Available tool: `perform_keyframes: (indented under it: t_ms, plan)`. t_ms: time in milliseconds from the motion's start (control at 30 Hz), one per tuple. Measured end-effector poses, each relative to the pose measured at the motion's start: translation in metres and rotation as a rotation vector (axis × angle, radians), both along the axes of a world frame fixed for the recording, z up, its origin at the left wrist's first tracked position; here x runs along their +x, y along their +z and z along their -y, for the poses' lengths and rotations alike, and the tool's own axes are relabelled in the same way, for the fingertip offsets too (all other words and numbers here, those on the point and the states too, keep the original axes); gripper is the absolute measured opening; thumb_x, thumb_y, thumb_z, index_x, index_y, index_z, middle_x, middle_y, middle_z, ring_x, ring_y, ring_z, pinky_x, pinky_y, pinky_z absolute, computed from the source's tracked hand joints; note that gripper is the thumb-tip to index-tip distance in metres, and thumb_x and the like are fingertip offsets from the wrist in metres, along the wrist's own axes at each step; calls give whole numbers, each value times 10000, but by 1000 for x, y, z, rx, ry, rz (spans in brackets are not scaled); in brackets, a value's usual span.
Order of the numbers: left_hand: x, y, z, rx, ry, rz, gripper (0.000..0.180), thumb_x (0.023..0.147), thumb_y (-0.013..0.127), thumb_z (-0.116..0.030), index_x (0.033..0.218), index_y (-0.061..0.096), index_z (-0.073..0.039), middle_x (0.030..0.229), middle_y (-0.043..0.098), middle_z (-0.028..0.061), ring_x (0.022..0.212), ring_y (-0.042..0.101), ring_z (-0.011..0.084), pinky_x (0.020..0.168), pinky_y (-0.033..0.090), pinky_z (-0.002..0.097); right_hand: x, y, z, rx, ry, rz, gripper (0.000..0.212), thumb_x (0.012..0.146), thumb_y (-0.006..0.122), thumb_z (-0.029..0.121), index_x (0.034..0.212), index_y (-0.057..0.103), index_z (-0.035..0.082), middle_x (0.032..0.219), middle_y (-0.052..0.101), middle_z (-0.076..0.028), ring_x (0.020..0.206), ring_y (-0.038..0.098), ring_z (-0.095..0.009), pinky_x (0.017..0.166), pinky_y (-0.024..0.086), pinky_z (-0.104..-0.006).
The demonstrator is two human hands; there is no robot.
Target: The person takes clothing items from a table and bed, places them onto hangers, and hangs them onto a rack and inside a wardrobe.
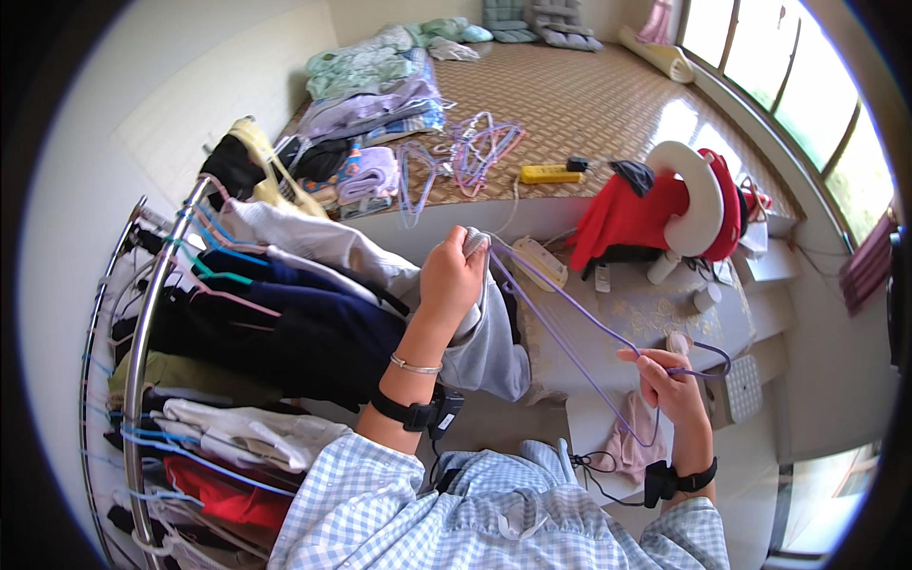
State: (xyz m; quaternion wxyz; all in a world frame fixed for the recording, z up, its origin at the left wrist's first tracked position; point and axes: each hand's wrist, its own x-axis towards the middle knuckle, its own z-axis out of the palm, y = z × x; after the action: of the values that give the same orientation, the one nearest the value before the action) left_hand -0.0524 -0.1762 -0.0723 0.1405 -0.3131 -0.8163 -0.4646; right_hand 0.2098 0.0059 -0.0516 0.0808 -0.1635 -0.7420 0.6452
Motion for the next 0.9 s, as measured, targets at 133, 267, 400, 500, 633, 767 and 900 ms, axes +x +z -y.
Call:
perform_keyframes:
  t_ms: [133,267,400,500,633,767,900]
  plan:
    - [0,4,13,-16,144,0,221,816,560,-213,785,476,-11,679,562,199,685,542,398,549,413,431,-20,11,10,9,99,4,266,882,499,214,961,621,-8,453,403,51,389,328,-20,378,251,-180]
    - [0,5,21,2,304,-11,221,807,568,-225,793,484,-20,691,571,191,681,552,386,556,423,428,-35,15,3,34,192,23,245,879,488,183,931,623,-16,449,404,45,388,338,-27,375,260,-186]
    - [15,12,11,-41,374,-44,199,793,575,-217,837,491,-42,681,583,173,663,569,365,550,434,435,-57,8,-2,24,242,17,227,876,479,162,903,627,-9,447,394,48,387,332,-27,373,248,-189]
    - [37,13,-10,-122,317,-118,175,788,573,-202,879,501,-71,632,578,140,609,578,341,511,442,422,-85,-5,-1,-68,231,-51,236,877,483,186,874,625,-3,467,391,54,405,324,-22,381,235,-189]
    - [77,14,-31,-120,224,-146,165,746,557,-100,899,500,-76,638,573,147,596,568,340,510,435,433,-129,-21,8,-92,243,-57,244,881,471,198,839,615,6,496,403,58,435,333,-23,400,244,-187]
    - [105,-2,-47,-16,157,-111,210,768,557,-104,956,467,-76,675,576,145,628,569,343,519,435,427,-146,-28,10,-202,153,-193,240,883,458,188,806,603,14,504,398,55,438,335,-34,402,245,-197]
    - [111,-27,-30,-58,406,53,273,758,582,-113,1003,466,-79,837,592,169,719,587,315,596,463,383,-133,-2,12,-252,163,-308,243,892,436,175,790,580,8,497,372,53,434,302,-28,398,206,-195]
